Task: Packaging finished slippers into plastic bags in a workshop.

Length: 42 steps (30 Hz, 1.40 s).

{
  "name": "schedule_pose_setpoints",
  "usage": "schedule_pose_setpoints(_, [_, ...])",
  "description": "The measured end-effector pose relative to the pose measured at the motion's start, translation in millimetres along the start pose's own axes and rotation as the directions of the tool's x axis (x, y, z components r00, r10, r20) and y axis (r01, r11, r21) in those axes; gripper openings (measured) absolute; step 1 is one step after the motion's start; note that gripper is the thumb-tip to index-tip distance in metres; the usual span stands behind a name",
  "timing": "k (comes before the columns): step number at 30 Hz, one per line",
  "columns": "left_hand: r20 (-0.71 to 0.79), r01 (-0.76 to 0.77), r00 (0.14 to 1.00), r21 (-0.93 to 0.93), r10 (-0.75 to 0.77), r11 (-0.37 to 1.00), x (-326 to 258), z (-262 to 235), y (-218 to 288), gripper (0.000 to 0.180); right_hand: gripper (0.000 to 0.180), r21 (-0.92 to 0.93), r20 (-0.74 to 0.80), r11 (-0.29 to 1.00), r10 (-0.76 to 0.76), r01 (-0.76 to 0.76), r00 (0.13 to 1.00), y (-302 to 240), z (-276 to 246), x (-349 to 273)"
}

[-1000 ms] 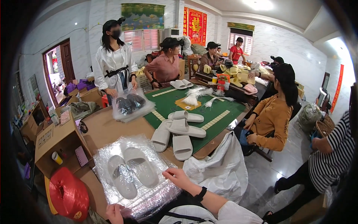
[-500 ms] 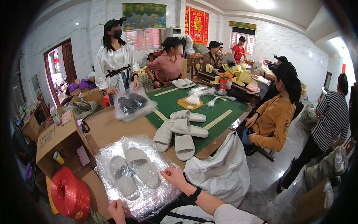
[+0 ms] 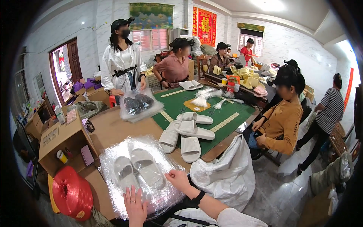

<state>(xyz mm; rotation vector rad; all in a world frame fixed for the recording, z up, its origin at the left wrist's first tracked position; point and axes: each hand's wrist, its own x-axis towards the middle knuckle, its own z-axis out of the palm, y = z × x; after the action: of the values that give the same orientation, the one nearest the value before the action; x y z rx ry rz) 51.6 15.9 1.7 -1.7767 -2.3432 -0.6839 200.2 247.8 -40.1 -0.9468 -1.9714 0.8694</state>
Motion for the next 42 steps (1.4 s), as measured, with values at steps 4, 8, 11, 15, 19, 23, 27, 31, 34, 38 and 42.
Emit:
schedule_pose_setpoints(4, [0.043,0.123,0.992,-0.037,-0.122,0.992,-3,18,-10,0.066,0.031,0.024,-0.003,1.000,-0.005,0.005,1.000,2,2,-3])
schedule_pose_setpoints(8, [0.038,0.127,0.992,-0.061,-0.124,0.990,-6,29,-18,0.067,0.024,-0.091,0.029,0.996,0.003,-0.001,1.000,-1,3,-6])
schedule_pose_setpoints(11, [0.025,0.114,0.993,-0.061,-0.113,0.992,-8,33,-23,0.068,0.028,-0.207,-0.154,0.967,-0.184,0.150,0.971,-26,2,-12])
schedule_pose_setpoints(15, [0.037,0.114,0.993,-0.052,-0.113,0.992,-8,32,-22,0.068,0.043,-0.118,-0.105,0.859,-0.510,0.498,0.854,-57,6,-29])
schedule_pose_setpoints(19, [0.018,0.082,0.997,-0.027,-0.081,0.996,-10,39,-27,0.067,0.053,0.064,0.294,0.745,-0.650,0.664,0.701,-64,36,-54])
schedule_pose_setpoints(23, [-0.012,0.067,0.998,-0.026,-0.067,0.997,-9,42,-28,0.067,0.062,0.103,0.441,0.700,-0.669,0.706,0.599,-64,57,-69])
schedule_pose_setpoints(27, [0.012,0.086,0.996,-0.038,-0.085,0.996,-11,41,-28,0.064,0.069,0.109,0.532,0.768,-0.581,0.631,0.616,-55,65,-69])
schedule_pose_setpoints(31, [-0.001,0.092,0.996,-0.042,-0.092,0.995,-11,41,-27,0.062,0.071,0.115,0.505,0.765,-0.594,0.633,0.626,-48,65,-68])
schedule_pose_setpoints(34, [-0.004,0.079,0.997,-0.058,-0.079,0.995,-10,40,-26,0.060,0.073,0.051,0.506,0.758,-0.581,0.650,0.638,-45,64,-68])
schedule_pose_setpoints(38, [0.004,0.101,0.995,-0.071,-0.101,0.992,-11,39,-25,0.058,0.073,0.013,0.482,0.758,-0.576,0.652,0.660,-48,60,-70])
schedule_pose_setpoints(42, [0.006,0.118,0.993,-0.095,-0.118,0.988,-10,35,-23,0.059,0.071,-0.215,0.533,0.710,-0.489,0.670,0.690,-47,45,-65])
